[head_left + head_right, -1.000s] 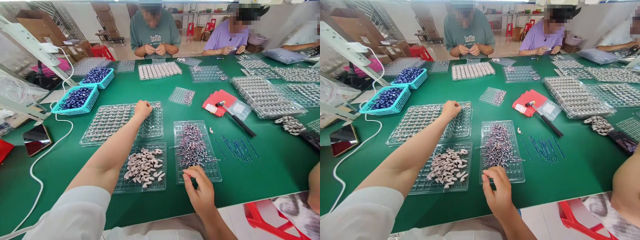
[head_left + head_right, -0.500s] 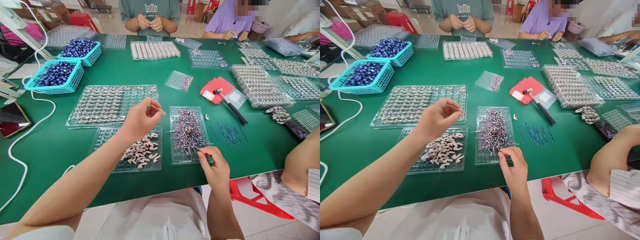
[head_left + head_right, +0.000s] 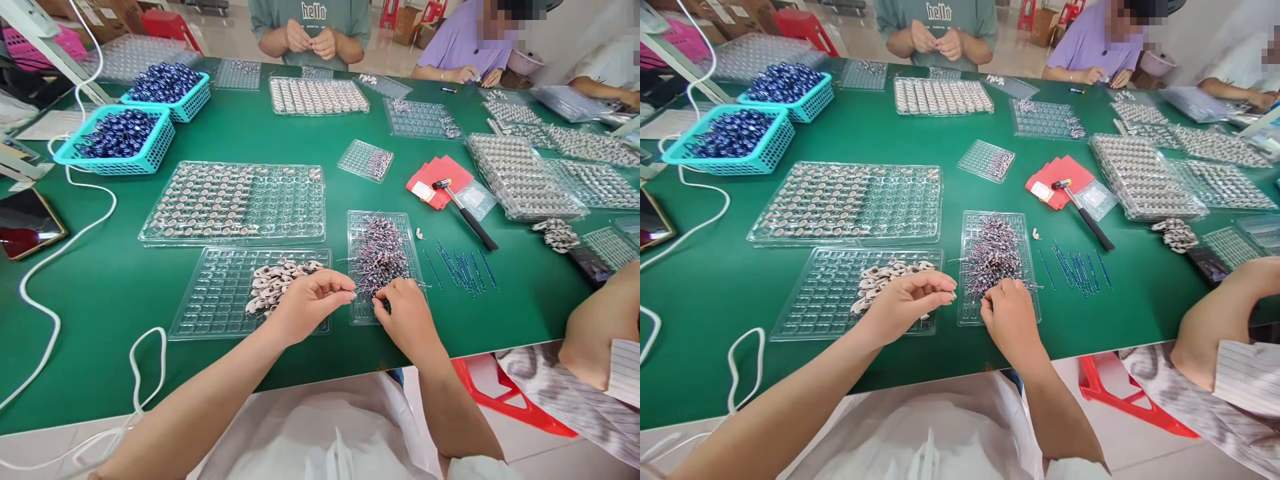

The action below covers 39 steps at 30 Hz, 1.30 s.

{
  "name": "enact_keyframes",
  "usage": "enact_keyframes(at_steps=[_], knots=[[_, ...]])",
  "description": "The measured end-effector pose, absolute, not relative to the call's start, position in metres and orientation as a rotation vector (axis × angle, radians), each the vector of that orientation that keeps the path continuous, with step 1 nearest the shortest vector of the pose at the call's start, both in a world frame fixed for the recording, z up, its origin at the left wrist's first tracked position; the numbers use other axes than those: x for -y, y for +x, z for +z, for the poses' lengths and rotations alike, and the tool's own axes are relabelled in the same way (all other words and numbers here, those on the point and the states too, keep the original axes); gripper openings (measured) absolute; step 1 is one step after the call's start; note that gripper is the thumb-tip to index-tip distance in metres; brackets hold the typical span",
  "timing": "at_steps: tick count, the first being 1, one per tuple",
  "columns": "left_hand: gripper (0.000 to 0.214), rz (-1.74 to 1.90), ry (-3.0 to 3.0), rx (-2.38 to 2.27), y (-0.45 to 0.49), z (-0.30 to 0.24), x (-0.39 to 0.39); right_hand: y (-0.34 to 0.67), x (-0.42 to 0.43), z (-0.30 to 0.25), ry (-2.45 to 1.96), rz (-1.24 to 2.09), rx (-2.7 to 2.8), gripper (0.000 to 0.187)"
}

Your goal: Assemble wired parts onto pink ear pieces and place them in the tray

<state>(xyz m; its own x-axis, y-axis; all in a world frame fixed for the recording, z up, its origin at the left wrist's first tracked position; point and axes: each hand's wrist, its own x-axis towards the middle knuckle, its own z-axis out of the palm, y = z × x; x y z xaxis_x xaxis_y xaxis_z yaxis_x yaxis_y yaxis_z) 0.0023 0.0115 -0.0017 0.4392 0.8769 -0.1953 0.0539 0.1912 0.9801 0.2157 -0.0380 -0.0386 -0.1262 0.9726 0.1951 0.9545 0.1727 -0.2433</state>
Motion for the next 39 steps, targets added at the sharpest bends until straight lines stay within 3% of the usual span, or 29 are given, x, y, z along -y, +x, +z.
enact_keyframes(at_steps=[19, 30, 39], knots=[[0.015, 0.578, 1.229, -0.908, -0.002, -0.01, -0.003, 0.21, 0.06, -0.027, -1.546, 0.386, 1.84, 0.012], [0.029, 0.436, 1.544, -0.832, -0.005, 0.008, -0.008, 0.189, 0.065, -0.025, -1.165, 0.588, 1.959, 0.024], [0.023, 0.376, 1.773, -0.948, -0.007, 0.012, -0.005, 0.184, 0.063, -0.024, -1.303, 0.362, 1.995, 0.02]])
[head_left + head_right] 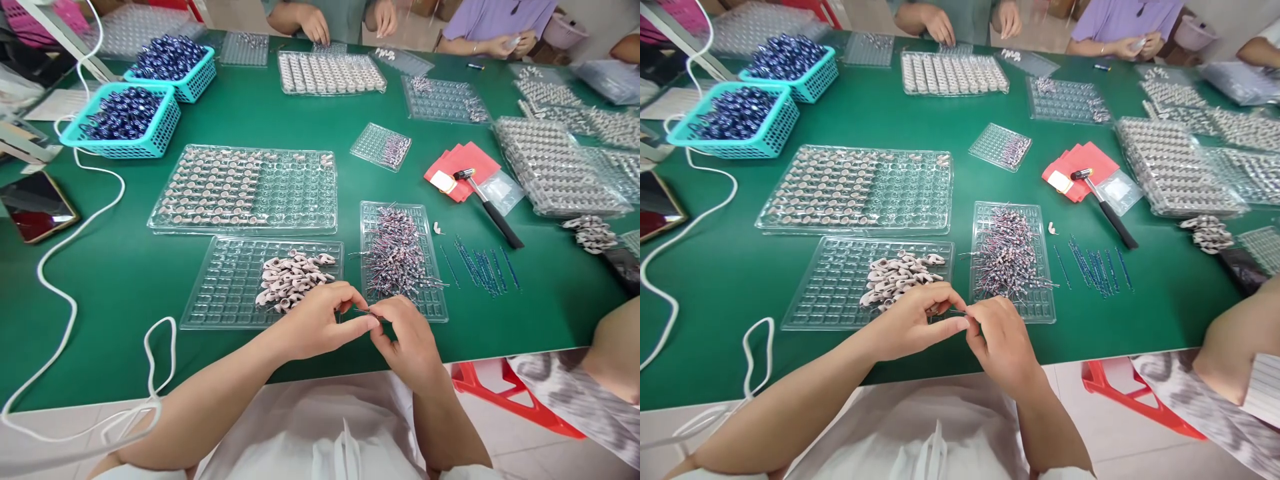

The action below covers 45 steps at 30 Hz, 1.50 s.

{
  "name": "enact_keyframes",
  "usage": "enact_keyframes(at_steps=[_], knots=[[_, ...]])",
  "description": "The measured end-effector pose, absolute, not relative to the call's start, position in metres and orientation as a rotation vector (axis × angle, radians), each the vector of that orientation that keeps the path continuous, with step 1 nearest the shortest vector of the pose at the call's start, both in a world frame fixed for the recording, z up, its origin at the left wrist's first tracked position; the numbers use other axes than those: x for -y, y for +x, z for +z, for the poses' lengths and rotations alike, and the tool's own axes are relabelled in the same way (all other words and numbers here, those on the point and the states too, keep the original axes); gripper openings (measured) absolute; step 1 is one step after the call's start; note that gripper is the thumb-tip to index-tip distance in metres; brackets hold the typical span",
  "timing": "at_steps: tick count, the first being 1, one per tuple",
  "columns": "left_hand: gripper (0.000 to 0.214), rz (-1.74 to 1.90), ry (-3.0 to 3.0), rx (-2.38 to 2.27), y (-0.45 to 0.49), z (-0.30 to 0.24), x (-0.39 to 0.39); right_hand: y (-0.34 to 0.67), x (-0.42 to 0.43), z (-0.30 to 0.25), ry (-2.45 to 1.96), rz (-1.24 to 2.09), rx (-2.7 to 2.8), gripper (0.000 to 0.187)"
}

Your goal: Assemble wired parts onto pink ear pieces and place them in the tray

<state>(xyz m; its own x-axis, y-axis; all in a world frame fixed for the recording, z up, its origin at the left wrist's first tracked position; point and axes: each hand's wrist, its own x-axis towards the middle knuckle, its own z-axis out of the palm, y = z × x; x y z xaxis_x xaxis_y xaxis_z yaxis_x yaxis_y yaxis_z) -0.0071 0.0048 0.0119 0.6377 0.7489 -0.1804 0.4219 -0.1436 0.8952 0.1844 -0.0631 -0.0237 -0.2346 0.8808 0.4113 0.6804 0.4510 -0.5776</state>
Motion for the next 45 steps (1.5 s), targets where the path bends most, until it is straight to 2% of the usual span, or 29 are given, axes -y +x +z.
enact_keyframes(at_steps=[9, 13, 22, 35, 45], knots=[[0.022, 0.421, 1.523, -1.002, -0.002, 0.004, -0.004, 0.177, 0.062, -0.039, -1.242, 0.167, 1.886, 0.035], [0.022, 0.473, 1.436, -1.002, -0.001, 0.004, -0.004, 0.174, 0.061, -0.043, -1.242, 0.17, 1.835, 0.032], [0.026, 0.424, 1.22, -0.907, -0.004, 0.002, -0.009, 0.175, 0.062, -0.039, -1.195, 0.524, 1.643, 0.022], [0.022, 0.488, 1.24, -0.858, 0.002, 0.003, -0.001, 0.18, 0.066, -0.042, -1.228, 0.827, 1.444, 0.009], [0.021, 0.528, 1.168, -0.788, 0.005, 0.004, 0.001, 0.184, 0.067, -0.039, -1.211, 1.032, 1.299, 0.009]])
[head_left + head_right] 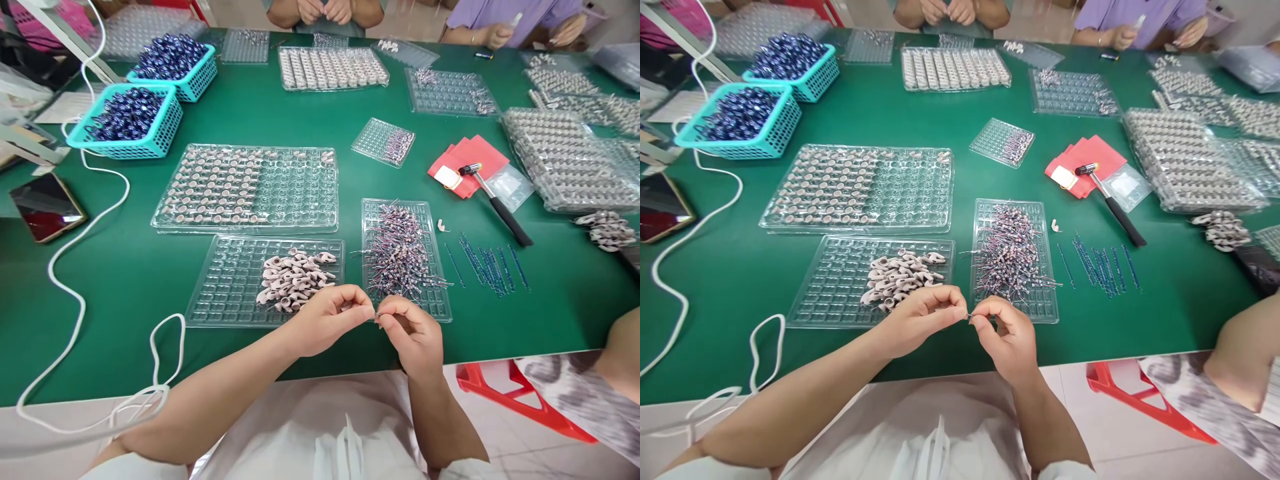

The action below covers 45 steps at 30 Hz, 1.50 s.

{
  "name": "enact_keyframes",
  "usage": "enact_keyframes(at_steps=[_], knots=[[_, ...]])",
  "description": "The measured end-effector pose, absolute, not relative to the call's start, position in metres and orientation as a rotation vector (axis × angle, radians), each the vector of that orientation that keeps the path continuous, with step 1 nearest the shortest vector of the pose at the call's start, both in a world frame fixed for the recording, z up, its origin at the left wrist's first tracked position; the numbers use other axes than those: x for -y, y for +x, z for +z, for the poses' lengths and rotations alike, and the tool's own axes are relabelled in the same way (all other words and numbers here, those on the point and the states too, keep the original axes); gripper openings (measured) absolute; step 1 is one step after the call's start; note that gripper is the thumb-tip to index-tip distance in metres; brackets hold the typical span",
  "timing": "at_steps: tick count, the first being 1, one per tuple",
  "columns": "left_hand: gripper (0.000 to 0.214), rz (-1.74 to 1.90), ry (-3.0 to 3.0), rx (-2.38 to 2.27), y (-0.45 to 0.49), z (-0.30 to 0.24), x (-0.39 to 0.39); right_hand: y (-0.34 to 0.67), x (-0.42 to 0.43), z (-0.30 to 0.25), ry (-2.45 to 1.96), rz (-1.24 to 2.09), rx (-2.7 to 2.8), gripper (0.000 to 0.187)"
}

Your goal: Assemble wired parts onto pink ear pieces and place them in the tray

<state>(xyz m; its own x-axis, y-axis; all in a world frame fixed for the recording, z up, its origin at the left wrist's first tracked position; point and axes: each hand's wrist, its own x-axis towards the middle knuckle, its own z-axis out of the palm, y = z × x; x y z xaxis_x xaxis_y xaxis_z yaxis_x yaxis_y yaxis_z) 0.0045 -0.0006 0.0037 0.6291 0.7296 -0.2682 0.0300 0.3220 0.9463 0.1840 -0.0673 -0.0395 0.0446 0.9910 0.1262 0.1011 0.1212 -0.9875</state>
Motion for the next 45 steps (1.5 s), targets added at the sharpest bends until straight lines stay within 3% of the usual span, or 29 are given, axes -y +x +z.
enact_keyframes(at_steps=[14, 45], knots=[[0.03, 0.537, 1.144, -0.732, 0.004, 0.002, -0.001, 0.188, 0.07, -0.049, -1.075, 1.171, 1.127, 0.009], [0.021, 0.596, 1.221, -0.72, 0.002, -0.001, 0.001, 0.188, 0.067, -0.052, -0.95, 1.159, 1.049, 0.009]])
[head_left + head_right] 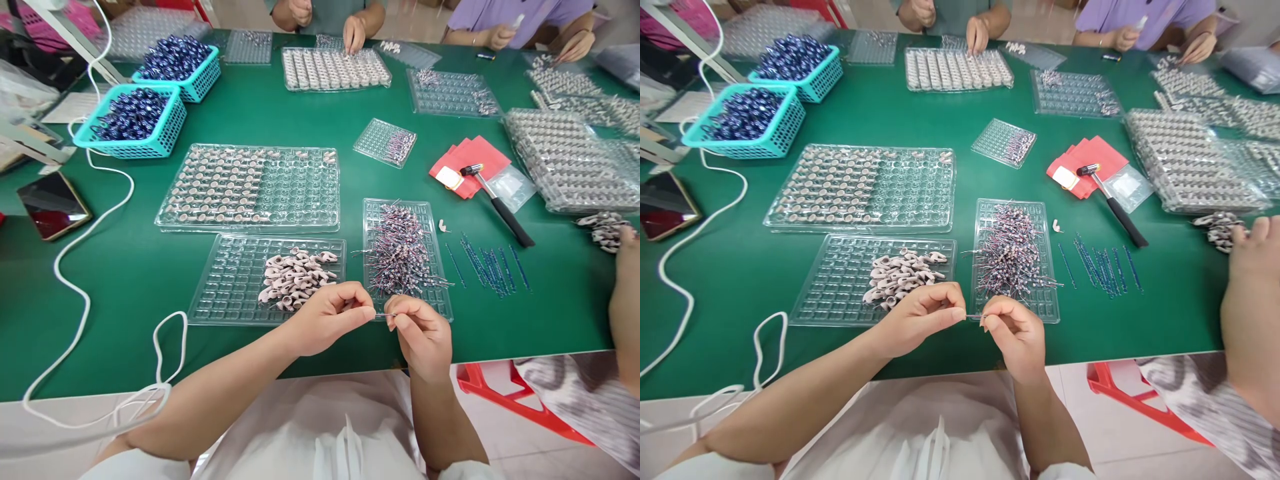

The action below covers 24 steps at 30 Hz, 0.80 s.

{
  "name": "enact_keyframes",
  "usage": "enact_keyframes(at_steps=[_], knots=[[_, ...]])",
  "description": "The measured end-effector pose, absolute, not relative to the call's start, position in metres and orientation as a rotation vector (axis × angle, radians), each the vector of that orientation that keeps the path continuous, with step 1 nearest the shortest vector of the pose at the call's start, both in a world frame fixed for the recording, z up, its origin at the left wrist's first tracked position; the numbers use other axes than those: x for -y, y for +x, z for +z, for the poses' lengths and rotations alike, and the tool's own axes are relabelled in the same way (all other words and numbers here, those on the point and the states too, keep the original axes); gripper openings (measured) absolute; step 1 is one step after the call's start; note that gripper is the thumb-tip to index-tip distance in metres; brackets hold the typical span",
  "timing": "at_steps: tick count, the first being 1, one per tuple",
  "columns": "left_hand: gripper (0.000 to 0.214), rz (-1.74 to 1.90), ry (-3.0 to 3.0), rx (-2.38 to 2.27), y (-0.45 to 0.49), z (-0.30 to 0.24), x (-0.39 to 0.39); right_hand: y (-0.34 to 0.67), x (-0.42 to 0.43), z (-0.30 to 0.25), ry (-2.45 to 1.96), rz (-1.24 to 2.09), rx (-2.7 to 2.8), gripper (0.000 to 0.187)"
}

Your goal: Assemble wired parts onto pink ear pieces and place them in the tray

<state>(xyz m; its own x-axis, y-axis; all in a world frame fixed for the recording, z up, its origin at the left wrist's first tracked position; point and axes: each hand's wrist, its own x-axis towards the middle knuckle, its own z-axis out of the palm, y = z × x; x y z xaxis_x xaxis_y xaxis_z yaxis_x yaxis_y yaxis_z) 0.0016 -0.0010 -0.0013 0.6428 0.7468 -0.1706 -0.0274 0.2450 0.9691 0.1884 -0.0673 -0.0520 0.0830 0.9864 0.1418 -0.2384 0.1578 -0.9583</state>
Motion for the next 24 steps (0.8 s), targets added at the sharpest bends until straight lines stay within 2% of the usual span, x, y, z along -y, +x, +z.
enact_keyframes(at_steps=[12, 16, 24], knots=[[0.02, 0.569, 0.93, -0.725, 0.001, -0.001, -0.001, 0.189, 0.066, -0.055, -0.993, 1.101, 0.986, 0.006], [0.03, 0.588, 0.725, -0.735, -0.001, -0.006, -0.001, 0.189, 0.066, -0.054, -1.022, 1.07, 0.957, 0.006], [0.027, 0.592, 0.858, -0.794, 0.003, -0.01, 0.001, 0.185, 0.064, -0.052, -1.057, 0.875, 1.019, 0.01]])
